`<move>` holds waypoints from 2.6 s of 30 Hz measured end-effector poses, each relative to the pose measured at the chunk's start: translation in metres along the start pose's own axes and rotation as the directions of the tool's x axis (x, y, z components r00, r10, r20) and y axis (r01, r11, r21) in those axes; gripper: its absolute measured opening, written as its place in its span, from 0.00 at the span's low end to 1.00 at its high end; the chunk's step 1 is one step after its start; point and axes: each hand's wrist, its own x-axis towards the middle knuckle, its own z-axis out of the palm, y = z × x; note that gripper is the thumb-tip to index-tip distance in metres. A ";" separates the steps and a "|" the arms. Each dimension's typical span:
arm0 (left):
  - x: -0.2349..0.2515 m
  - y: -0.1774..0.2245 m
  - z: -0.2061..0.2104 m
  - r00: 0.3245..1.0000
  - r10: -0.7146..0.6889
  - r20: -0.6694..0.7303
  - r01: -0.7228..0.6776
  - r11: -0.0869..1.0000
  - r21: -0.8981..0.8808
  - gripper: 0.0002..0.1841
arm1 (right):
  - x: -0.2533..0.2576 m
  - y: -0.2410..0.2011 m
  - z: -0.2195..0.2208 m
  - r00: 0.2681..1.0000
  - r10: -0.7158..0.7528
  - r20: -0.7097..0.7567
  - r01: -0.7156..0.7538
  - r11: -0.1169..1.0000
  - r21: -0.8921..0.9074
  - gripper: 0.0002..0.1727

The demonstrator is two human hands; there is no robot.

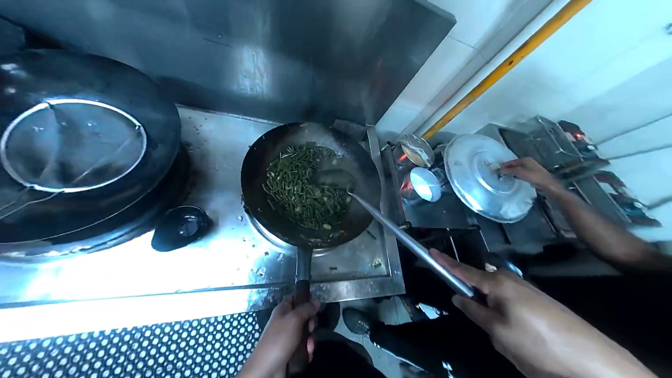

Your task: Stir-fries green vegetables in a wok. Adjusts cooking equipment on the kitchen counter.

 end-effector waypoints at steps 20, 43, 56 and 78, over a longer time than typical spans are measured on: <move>-0.016 0.000 0.003 0.998 0.046 -0.034 -0.045 0.999 0.025 0.13 | 0.022 0.007 0.150 0.983 0.183 0.023 -0.184 0.965 0.185 0.39; -0.005 0.002 -0.006 0.997 0.050 -0.059 -0.049 0.999 0.014 0.13 | -0.017 0.052 0.135 0.961 -0.086 0.264 -0.135 0.685 0.716 0.28; -0.003 0.003 -0.010 0.999 0.023 -0.041 -0.023 1.000 -0.003 0.17 | 0.007 0.038 0.077 0.926 -0.068 0.372 -0.185 0.776 0.603 0.43; -0.030 0.018 -0.011 0.999 0.041 -0.012 -0.040 0.997 0.061 0.12 | 0.078 0.015 0.078 0.991 0.128 0.026 -0.125 0.874 0.469 0.42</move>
